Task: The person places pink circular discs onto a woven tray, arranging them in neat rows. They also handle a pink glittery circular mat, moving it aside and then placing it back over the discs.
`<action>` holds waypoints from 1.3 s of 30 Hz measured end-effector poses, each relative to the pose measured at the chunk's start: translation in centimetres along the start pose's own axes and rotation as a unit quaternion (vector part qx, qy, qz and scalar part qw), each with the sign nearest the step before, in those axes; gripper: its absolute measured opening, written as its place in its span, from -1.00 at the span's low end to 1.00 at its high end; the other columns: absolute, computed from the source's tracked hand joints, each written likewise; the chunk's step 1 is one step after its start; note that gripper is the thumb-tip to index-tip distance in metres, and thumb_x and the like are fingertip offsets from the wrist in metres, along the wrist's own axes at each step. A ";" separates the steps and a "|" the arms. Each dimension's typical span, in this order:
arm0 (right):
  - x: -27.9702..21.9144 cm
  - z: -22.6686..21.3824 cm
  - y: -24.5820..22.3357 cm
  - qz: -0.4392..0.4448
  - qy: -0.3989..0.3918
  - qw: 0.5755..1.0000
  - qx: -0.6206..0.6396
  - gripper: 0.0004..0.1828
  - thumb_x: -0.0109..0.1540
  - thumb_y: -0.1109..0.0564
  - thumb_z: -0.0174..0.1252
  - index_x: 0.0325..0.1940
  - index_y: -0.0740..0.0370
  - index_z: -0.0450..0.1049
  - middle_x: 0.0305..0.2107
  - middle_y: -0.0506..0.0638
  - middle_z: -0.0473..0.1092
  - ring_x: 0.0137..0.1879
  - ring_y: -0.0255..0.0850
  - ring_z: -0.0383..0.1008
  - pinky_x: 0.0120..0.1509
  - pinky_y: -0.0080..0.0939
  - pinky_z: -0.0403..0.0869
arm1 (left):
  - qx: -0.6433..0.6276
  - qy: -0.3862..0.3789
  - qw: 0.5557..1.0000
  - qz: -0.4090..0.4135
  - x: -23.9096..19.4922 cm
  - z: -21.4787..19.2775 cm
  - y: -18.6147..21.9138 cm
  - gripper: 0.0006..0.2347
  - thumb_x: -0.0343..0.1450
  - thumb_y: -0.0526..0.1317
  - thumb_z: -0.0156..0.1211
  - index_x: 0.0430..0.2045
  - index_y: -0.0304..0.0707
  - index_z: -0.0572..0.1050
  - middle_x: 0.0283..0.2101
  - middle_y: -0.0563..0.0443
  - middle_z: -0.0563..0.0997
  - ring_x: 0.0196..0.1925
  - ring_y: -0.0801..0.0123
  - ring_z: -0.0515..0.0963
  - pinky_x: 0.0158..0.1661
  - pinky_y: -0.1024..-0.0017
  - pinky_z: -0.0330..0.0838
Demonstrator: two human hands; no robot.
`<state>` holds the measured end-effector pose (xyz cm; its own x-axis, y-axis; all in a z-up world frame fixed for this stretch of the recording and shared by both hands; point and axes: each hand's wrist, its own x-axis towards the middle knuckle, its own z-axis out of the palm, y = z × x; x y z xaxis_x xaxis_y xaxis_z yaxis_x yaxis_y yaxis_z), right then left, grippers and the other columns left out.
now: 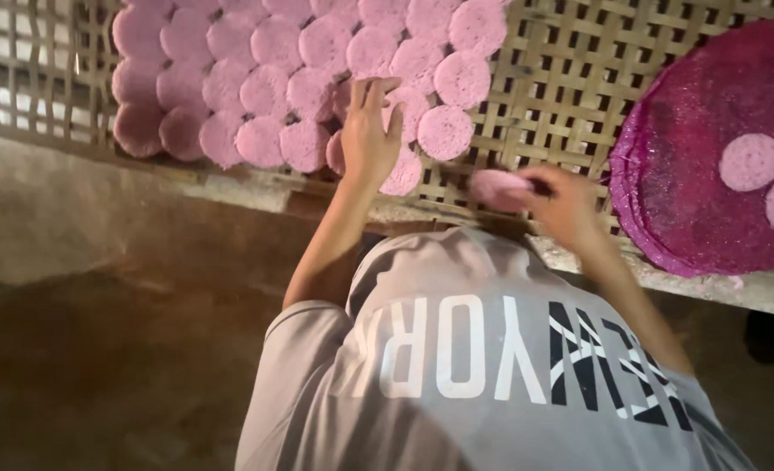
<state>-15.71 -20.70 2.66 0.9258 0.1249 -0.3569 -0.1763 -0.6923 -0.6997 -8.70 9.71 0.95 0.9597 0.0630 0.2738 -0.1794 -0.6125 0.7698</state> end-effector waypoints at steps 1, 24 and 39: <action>0.7 1.9 -1.3 -0.097 0.000 0.995 0.036 -0.73 0.25 0.13 0.34 0.03 0.16 0.60 -0.19 0.05 0.59 -0.16 -0.16 0.60 -0.05 -0.19 0.53 | 0.005 0.004 1.000 -0.003 -0.4 -0.4 -0.5 -0.72 0.42 -0.36 0.21 0.02 -0.17 0.47 0.02 -0.15 0.48 -0.08 0.11 0.65 -0.12 0.20 0.53; 4.5 8.7 -3.1 -0.283 0.095 0.954 -0.031 -0.82 0.24 0.20 0.35 -0.21 0.25 0.44 -0.18 0.11 0.47 -0.07 0.11 0.49 -0.03 0.04 0.47 | 0.124 -0.088 0.988 0.031 -5.4 -2.4 -2.7 -0.85 0.29 -0.25 0.38 -0.32 -0.07 0.57 -0.21 0.05 0.54 0.01 0.09 0.49 0.11 0.11 0.22; 7.1 -7.1 12.8 -0.089 0.365 0.919 0.121 -0.71 0.33 0.28 0.23 0.14 0.24 0.44 -0.05 0.07 0.49 0.12 0.00 0.51 0.33 -0.01 0.47 | 0.120 -0.094 0.987 0.049 -2.3 2.0 1.2 -0.74 0.40 -0.22 0.30 -0.04 -0.13 0.53 -0.04 -0.12 0.53 0.08 -0.01 0.48 0.00 0.03 0.29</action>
<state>-8.98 -33.70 -4.43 0.9093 -0.3503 0.2248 0.0121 -0.5177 -0.8555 -10.70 7.27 0.08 0.9677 -0.1390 0.2102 -0.2380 -0.7787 0.5805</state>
